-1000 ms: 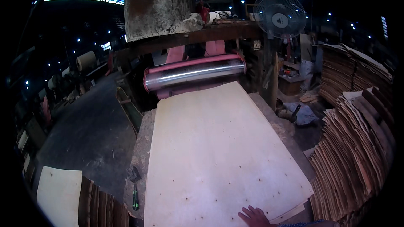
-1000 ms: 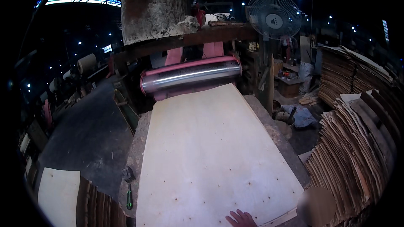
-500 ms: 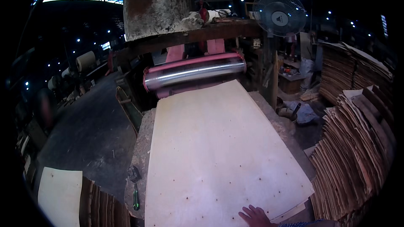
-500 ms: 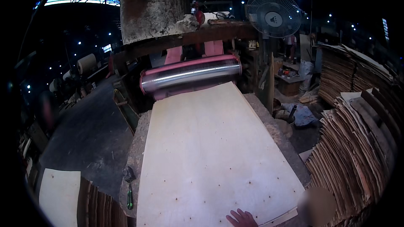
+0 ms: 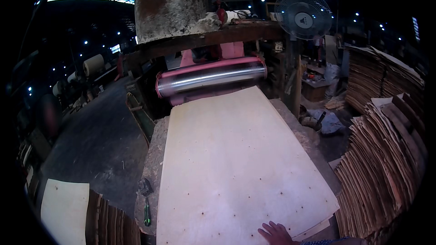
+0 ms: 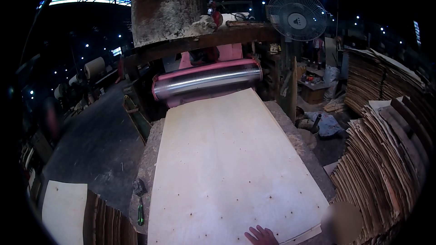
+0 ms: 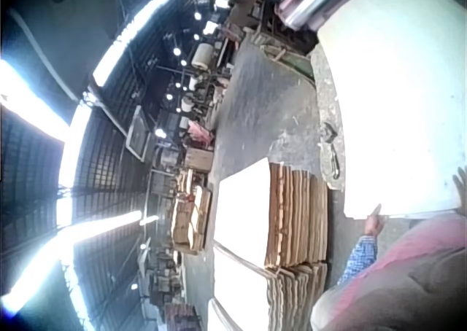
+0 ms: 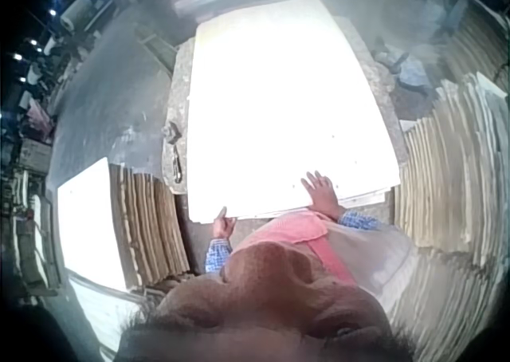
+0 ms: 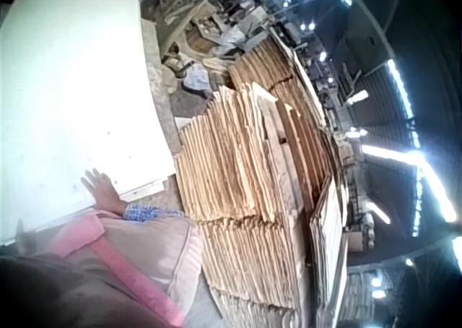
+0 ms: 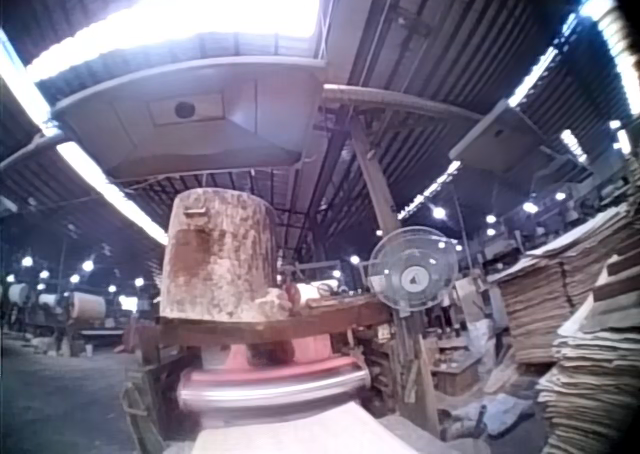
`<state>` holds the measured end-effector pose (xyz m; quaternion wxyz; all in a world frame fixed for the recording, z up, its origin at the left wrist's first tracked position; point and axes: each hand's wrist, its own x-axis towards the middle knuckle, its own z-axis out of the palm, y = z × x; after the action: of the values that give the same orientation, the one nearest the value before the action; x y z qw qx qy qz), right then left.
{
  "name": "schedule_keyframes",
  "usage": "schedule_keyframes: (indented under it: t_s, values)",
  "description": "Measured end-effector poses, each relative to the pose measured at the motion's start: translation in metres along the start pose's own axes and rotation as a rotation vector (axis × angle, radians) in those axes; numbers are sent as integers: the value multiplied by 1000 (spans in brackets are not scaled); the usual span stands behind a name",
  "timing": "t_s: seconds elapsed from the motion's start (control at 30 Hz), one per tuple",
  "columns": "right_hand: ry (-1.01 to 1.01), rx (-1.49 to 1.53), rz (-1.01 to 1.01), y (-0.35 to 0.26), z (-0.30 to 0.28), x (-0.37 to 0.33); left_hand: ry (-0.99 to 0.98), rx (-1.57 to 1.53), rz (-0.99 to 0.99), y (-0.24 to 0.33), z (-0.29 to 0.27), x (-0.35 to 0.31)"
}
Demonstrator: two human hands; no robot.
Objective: The person picks up thin wood veneers from a large stack and feeds them one by one into a gluing or processing machine with a large roller.
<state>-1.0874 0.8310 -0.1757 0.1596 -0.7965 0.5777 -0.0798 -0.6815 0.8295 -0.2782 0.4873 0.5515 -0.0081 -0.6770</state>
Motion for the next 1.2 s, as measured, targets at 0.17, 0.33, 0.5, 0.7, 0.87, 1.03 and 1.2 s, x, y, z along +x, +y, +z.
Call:
schedule_keyframes:
  t_s: [0.17, 0.33, 0.5, 0.7, 0.87, 1.03, 1.2]
  values:
    - [16, -9, -8, 1, 2, 0, -2, 7, -6, 1, -1, 0]
    - [27, -6, -9, 1, 3, -1, 14, -14, -14, 3, 6, -4]
    - [8, -10, 2, 1, 2, 0, 2, -14, -11, 3, 5, -4]
    - [6, -4, 7, 0, 0, 0, -8, -15, -8, 7, 16, -14]
    - [14, -4, 0, -2, -1, 1, -42, -1, -24, 0, -6, 5]
    - [20, 9, -6, 1, 3, 0, -32, -19, -15, -1, -4, 4]
    - [11, 0, 11, -2, -4, -1, -58, -16, -1, 2, 4, -2]
